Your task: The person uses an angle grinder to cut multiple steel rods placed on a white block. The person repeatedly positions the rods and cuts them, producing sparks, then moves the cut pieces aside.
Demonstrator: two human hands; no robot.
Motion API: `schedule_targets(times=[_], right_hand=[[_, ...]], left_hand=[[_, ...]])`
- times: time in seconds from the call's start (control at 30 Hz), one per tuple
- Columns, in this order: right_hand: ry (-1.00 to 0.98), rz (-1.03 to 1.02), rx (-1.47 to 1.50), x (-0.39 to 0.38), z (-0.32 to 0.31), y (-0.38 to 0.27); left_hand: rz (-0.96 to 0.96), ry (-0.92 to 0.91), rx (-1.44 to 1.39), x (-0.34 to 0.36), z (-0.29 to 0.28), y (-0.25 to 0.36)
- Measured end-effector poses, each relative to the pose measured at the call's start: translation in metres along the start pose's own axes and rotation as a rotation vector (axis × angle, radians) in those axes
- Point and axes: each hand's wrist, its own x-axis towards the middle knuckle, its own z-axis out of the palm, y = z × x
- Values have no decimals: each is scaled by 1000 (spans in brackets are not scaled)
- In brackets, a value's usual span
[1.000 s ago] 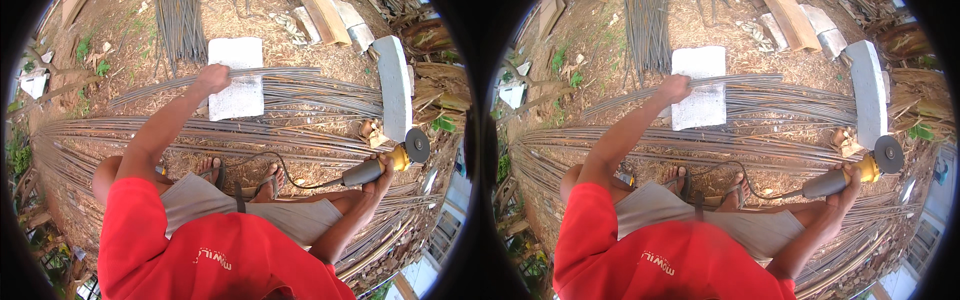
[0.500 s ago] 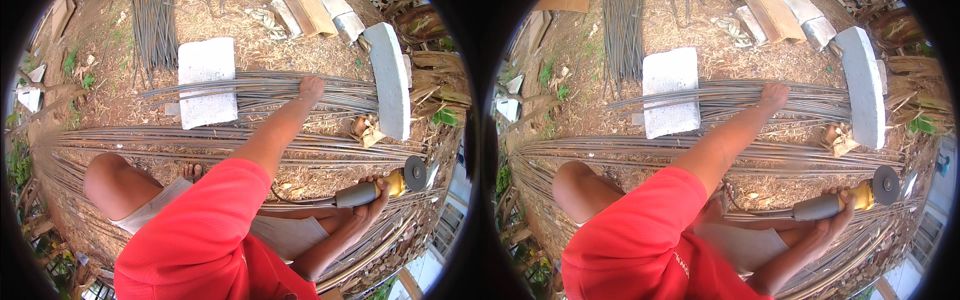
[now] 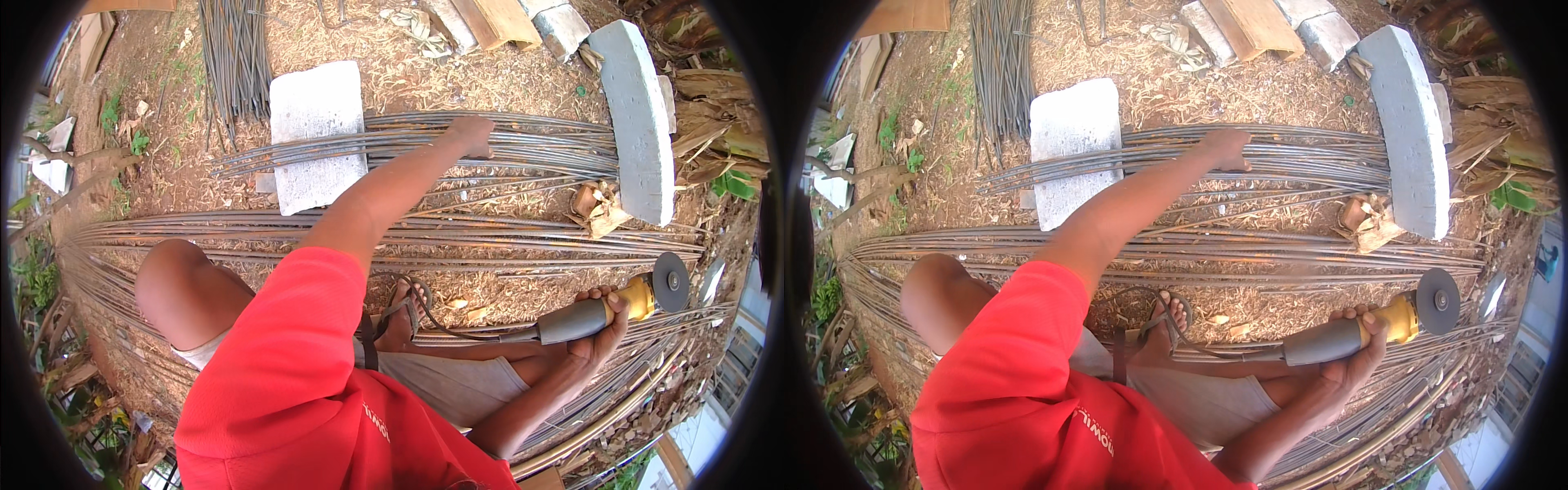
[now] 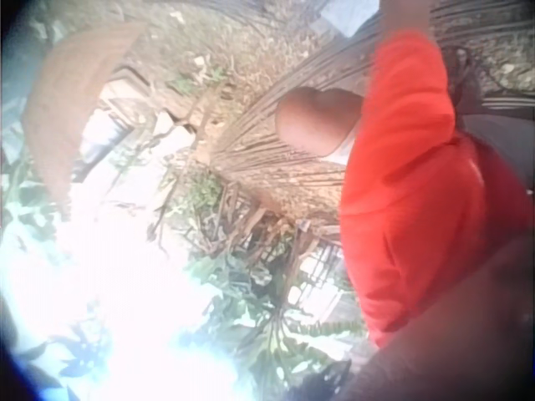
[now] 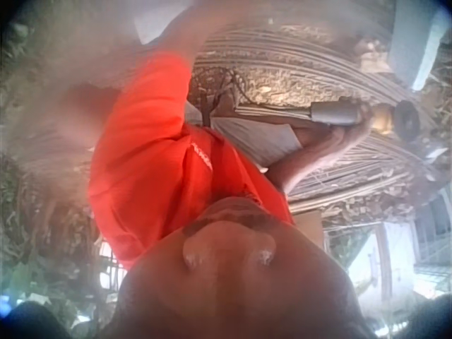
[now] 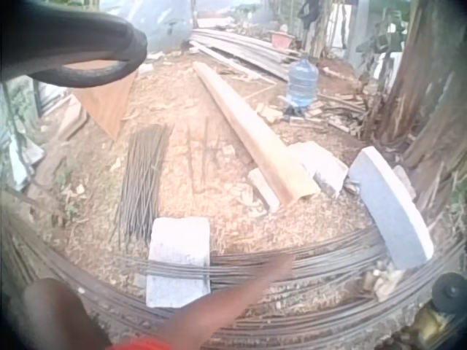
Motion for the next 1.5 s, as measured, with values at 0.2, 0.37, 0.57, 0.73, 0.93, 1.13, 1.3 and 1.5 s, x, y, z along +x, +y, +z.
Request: schedule_targets(times=[0.2, 0.37, 0.57, 0.73, 0.93, 1.13, 1.3, 1.5], right_hand=[[62, -44, 36, -10, 8, -1], [56, -70, 13, -22, 6, -7], [85, -98, 46, -29, 0, -10], [74, -105, 56, -38, -8, -11], [93, -85, 49, -30, -10, -11], [18, -71, 51, -32, -5, -10], [21, -66, 52, -30, -5, -9], [3, -52, 44, -26, 1, -7]], left_hand=[[3, 5, 31, -30, -4, 2], [-9, 6, -29, -16, -1, 37], [96, 94, -43, 37, 27, 99], [62, 154, -37, 61, 47, 123], [6, 86, -79, 73, 46, 124], [-8, 61, -58, 79, 54, 118], [30, 189, -91, 76, 60, 117], [218, 583, 15, 51, 69, 111]])
